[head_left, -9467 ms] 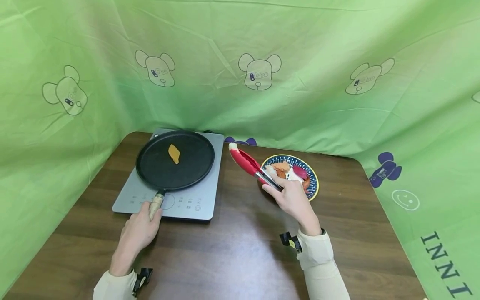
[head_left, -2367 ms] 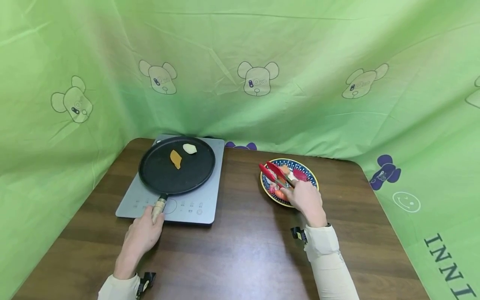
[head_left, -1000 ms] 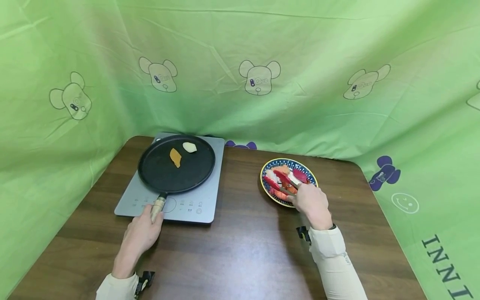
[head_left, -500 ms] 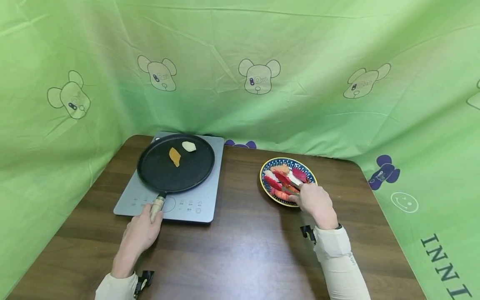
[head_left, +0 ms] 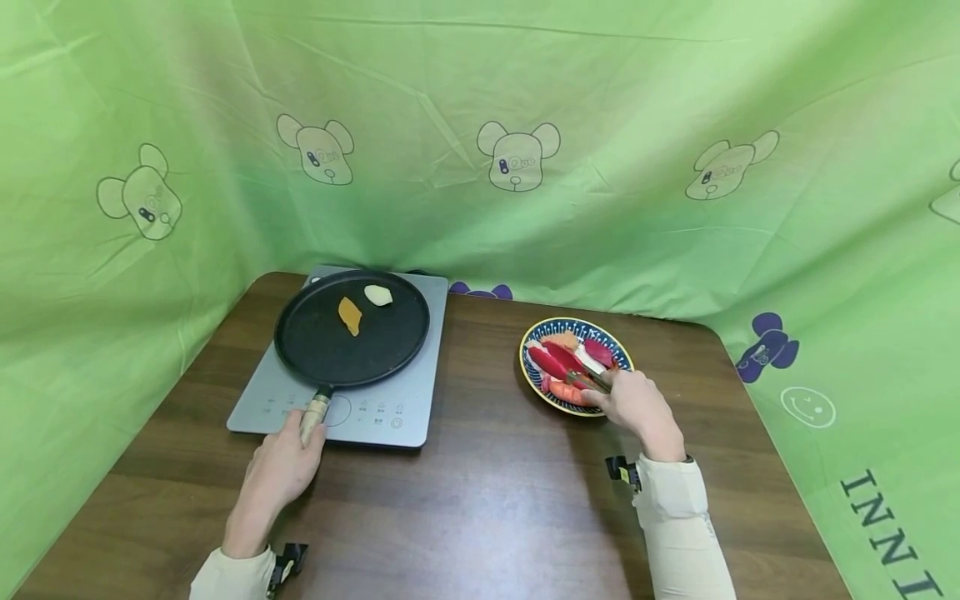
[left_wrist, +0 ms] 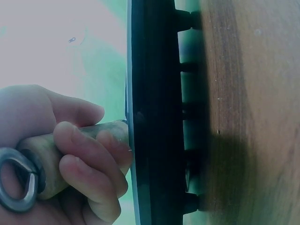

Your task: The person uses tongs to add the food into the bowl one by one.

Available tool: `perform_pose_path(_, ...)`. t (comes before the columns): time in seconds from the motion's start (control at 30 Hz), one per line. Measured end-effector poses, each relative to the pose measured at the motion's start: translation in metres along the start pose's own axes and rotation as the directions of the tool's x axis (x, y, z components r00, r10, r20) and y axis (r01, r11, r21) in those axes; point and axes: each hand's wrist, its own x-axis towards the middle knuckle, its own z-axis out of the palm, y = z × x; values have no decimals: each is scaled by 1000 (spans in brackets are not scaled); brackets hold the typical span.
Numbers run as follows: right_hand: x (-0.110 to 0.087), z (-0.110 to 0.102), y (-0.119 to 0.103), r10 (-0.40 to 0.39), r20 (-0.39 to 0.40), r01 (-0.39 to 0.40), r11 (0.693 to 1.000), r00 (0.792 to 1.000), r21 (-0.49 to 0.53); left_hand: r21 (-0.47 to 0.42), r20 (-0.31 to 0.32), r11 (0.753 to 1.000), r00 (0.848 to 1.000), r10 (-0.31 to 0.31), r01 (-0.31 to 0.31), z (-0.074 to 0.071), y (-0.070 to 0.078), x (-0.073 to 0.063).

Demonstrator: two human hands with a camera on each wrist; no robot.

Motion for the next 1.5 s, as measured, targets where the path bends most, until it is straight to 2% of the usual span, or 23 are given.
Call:
perform_pose_path(0.17, 1, -4, -5, 13, 15, -13, 1000, 1000, -6, 4, -2, 1000, 1000, -5, 5, -1, 0, 0)
perform_pose_path(0.27, 2, -9, -11, 72, 72, -71, 997, 995, -11, 6, -4, 1000, 1000, -6, 6, -1, 0, 0)
perform_pose_path(0.4, 3, -12, -18, 147, 166, -146, 989, 975, -17, 8, -1, 1000, 1000, -7, 7, -1, 0, 0)
perform_pose_path(0.53, 4, -12, -19, 153, 203, -151, 988, 967, -25, 13, -2, 1000, 1000, -4, 4, -1, -1, 1)
perform_pose_path(0.7, 3, -9, -12, 50, 136, -47, 998, 989, -29, 13, -10, 1000, 1000, -2, 2, -2, -2, 1)
perform_pose_path(0.87, 0, -3, -4, -11, 88, 13, 1000, 996, -20, 13, -8, 1000, 1000, 2, -2, -1, -1, 2)
perform_pose_path(1.07, -4, 4, 5, 9, 41, -11, 999, 999, 46, -2, -2, 1000, 1000, -1, 1, 1, -1, 0)
perform_pose_path(1.3, -3, 1, 11, 28, 12, -29, 989, 1000, 146, 5, -4, 1000, 1000, 9, -9, 2, -3, 2)
perform_pose_path(1.5, -3, 2, 18, 92, 12, -93, 972, 996, 217, 2, 10, 1000, 1000, 7, -7, -1, -4, 2)
